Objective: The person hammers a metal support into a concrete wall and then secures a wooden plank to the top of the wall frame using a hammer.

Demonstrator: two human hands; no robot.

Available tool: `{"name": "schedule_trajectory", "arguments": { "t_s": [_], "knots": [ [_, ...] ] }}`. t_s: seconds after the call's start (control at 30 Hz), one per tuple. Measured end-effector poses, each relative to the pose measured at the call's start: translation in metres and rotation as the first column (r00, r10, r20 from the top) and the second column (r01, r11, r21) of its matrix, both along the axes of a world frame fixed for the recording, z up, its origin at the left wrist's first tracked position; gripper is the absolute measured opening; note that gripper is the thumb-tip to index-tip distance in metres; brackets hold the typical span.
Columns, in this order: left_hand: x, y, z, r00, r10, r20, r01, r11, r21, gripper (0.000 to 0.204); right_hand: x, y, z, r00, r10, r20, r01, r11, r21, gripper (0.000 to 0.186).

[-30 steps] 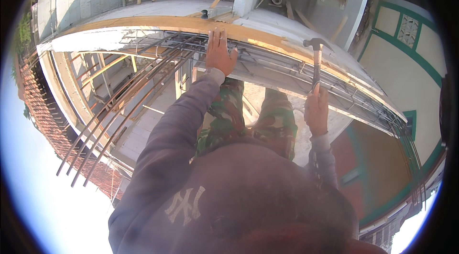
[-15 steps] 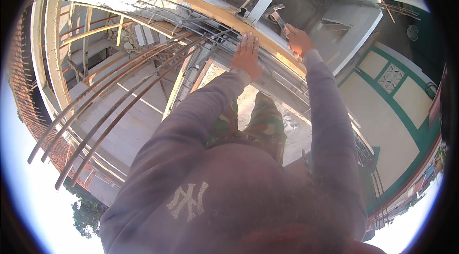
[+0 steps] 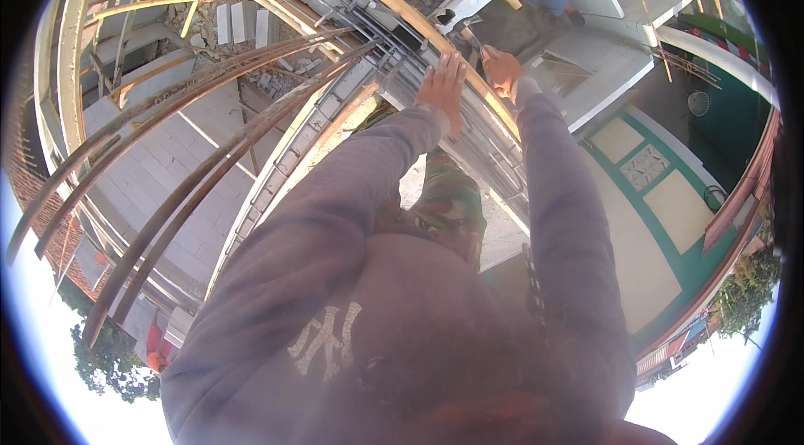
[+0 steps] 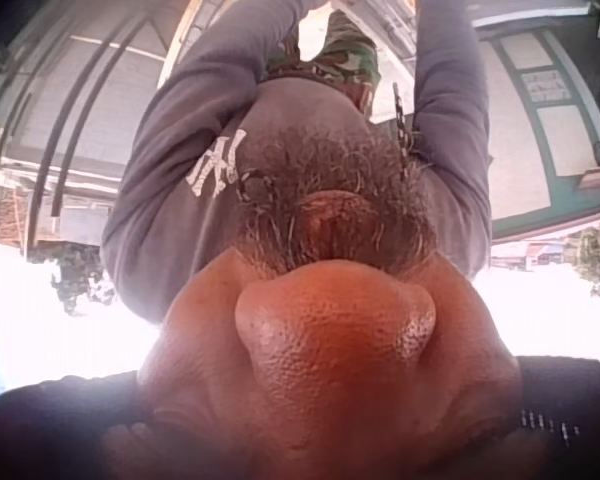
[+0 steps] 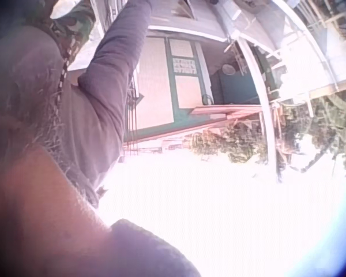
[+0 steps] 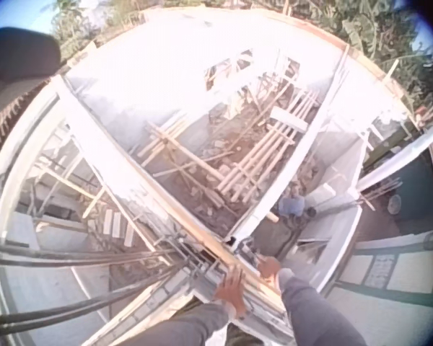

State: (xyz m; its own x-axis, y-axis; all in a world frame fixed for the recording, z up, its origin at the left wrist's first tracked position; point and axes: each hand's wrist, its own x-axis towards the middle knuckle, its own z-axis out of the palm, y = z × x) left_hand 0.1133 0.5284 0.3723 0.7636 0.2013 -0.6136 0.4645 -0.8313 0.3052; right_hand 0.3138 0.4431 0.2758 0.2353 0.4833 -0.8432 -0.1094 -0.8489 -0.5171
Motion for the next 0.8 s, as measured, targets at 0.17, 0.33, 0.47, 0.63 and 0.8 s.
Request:
{"name": "schedule_trajectory", "arguments": {
  "t_s": [0.17,0.33,0.47,0.63,0.8],
  "knots": [
    [-0.031,0.002,-0.022,0.999,0.01,0.054,-0.013,0.999,0.05,0.093,-0.045,-0.032,0.091,0.976,-0.214,0.044,0.217,0.974,-0.062,0.056],
    [-0.104,-0.015,0.01,0.982,0.099,0.164,-0.094,0.995,-0.039,0.082,-0.066,-0.133,0.147,0.941,-0.328,0.086,0.329,0.944,0.001,0.059],
    [-0.194,-0.037,0.029,0.876,0.456,0.157,-0.434,0.887,-0.159,0.071,-0.075,-0.221,0.187,0.875,-0.446,0.189,0.473,0.871,-0.136,0.039],
    [-0.3,-0.064,0.028,0.524,0.852,0.009,-0.81,0.502,-0.304,0.055,-0.088,-0.32,0.193,0.854,-0.418,0.311,0.464,0.881,-0.089,0.034],
    [-0.29,-0.078,0.084,0.18,0.982,0.056,-0.779,0.177,-0.601,0.047,-0.106,-0.377,0.21,0.843,-0.141,0.52,0.219,0.971,-0.092,0.041]
  ]
}}
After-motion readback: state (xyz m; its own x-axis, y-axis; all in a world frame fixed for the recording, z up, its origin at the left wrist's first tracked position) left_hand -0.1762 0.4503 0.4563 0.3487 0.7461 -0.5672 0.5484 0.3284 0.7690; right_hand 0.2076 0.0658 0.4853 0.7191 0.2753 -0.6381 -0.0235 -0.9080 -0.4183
